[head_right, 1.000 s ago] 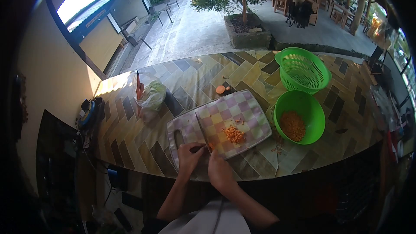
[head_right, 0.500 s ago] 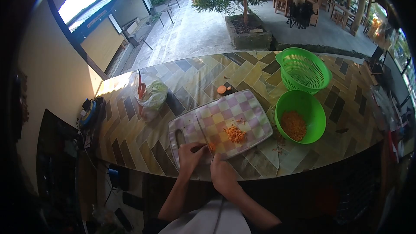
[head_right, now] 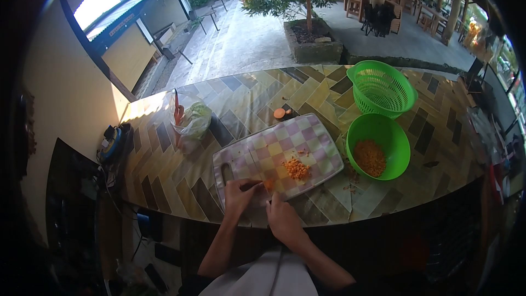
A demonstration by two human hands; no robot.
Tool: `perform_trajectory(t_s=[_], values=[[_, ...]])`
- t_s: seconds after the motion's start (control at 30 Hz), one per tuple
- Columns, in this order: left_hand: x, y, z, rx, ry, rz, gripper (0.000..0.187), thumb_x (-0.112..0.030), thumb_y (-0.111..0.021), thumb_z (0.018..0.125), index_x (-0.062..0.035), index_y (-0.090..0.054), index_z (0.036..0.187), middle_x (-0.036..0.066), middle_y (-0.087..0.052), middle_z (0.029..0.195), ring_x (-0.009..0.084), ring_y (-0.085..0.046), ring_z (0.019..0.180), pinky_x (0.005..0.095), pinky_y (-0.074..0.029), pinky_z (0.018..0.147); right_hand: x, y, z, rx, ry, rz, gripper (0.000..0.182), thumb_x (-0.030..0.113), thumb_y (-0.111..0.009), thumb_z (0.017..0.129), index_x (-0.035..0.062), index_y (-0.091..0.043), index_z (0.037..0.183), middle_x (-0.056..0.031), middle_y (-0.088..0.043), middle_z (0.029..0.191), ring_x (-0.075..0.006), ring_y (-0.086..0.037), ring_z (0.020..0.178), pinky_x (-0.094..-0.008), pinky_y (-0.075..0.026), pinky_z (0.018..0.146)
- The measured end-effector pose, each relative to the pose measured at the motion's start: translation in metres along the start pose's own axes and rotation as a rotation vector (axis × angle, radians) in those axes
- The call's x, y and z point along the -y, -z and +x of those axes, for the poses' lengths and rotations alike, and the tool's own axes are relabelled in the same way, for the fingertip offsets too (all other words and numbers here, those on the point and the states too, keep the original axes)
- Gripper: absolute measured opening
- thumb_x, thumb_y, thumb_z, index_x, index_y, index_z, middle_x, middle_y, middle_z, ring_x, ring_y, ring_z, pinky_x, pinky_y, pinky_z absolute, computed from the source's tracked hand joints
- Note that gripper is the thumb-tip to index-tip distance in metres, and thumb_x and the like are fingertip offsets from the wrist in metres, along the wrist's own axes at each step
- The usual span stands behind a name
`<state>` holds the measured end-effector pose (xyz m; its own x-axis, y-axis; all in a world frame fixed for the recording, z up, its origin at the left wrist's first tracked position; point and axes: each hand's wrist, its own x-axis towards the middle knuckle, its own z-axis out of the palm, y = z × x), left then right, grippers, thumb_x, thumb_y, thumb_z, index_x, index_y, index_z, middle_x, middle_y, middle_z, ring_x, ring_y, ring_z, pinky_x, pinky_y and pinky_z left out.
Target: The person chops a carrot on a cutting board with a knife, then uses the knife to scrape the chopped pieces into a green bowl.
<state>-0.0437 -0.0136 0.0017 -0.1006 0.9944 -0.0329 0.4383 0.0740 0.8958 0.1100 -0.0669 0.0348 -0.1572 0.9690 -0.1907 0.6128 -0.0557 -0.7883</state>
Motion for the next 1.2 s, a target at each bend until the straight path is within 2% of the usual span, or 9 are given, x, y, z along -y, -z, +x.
perform_trajectory(t_s=[0.3,0.4,0.5,0.7,0.9,1.0,1.2], values=[[-0.001,0.002,0.003,0.019,0.036,-0.013,0.018,-0.006,-0.073,0.079,-0.0007,-0.076,0.096,0.015,-0.075,0.082,0.0155,-0.073,0.076,0.0265,-0.055,0.071,-0.015,-0.006,0.014,0.021,0.076,0.021,0.023,0.018,-0.048,0.100,-0.0048,-0.046,0.102,-0.0324,-0.062,0.083,-0.0520,-0.059,0.083,-0.0586,-0.045,0.073],[-0.003,0.004,0.004,0.053,0.045,-0.066,0.018,-0.005,-0.071,0.080,-0.0005,-0.076,0.096,0.014,-0.075,0.083,0.0156,-0.073,0.076,0.0264,-0.055,0.072,-0.014,-0.014,0.019,-0.014,0.060,-0.024,0.025,0.019,-0.048,0.100,-0.0054,-0.046,0.107,-0.0313,-0.063,0.084,-0.0512,-0.060,0.081,-0.0572,-0.047,0.071],[0.008,0.005,0.005,0.063,0.015,-0.049,0.018,-0.004,-0.071,0.081,0.0003,-0.076,0.097,0.013,-0.075,0.084,0.0149,-0.072,0.077,0.0258,-0.055,0.072,0.002,-0.012,0.010,-0.014,-0.005,-0.212,0.027,0.019,-0.048,0.100,-0.0059,-0.046,0.110,-0.0302,-0.064,0.084,-0.0505,-0.061,0.079,-0.0563,-0.048,0.070],[0.006,0.006,0.001,0.095,0.015,-0.119,0.017,-0.004,-0.072,0.081,0.0021,-0.075,0.097,0.011,-0.075,0.083,0.0130,-0.072,0.077,0.0249,-0.054,0.072,-0.007,-0.002,0.004,-0.036,0.046,-0.020,0.025,0.020,-0.049,0.099,-0.0041,-0.044,0.105,-0.0314,-0.062,0.078,-0.0503,-0.061,0.078,-0.0586,-0.045,0.068],[-0.001,0.003,0.002,0.041,0.037,-0.088,0.015,-0.005,-0.075,0.081,0.0027,-0.075,0.094,0.012,-0.075,0.081,0.0131,-0.071,0.076,0.0257,-0.055,0.071,-0.008,-0.003,0.002,-0.016,0.056,0.010,0.025,0.020,-0.049,0.099,-0.0042,-0.043,0.101,-0.0324,-0.061,0.077,-0.0514,-0.060,0.079,-0.0597,-0.043,0.069],[-0.006,0.003,0.001,0.034,0.067,-0.084,0.015,-0.004,-0.074,0.081,0.0026,-0.075,0.094,0.012,-0.075,0.081,0.0135,-0.071,0.076,0.0260,-0.055,0.070,-0.012,-0.007,0.004,0.008,0.078,-0.029,0.025,0.021,-0.047,0.100,-0.0035,-0.044,0.104,-0.0312,-0.063,0.077,-0.0492,-0.063,0.078,-0.0591,-0.048,0.069],[-0.008,0.004,0.003,0.024,0.041,-0.017,0.014,-0.002,-0.072,0.080,0.0027,-0.075,0.093,0.013,-0.075,0.081,0.0147,-0.072,0.076,0.0260,-0.056,0.071,-0.004,-0.005,0.004,0.015,0.061,-0.030,0.025,0.019,-0.046,0.100,-0.0052,-0.043,0.105,-0.0314,-0.063,0.078,-0.0496,-0.063,0.078,-0.0592,-0.048,0.069]])
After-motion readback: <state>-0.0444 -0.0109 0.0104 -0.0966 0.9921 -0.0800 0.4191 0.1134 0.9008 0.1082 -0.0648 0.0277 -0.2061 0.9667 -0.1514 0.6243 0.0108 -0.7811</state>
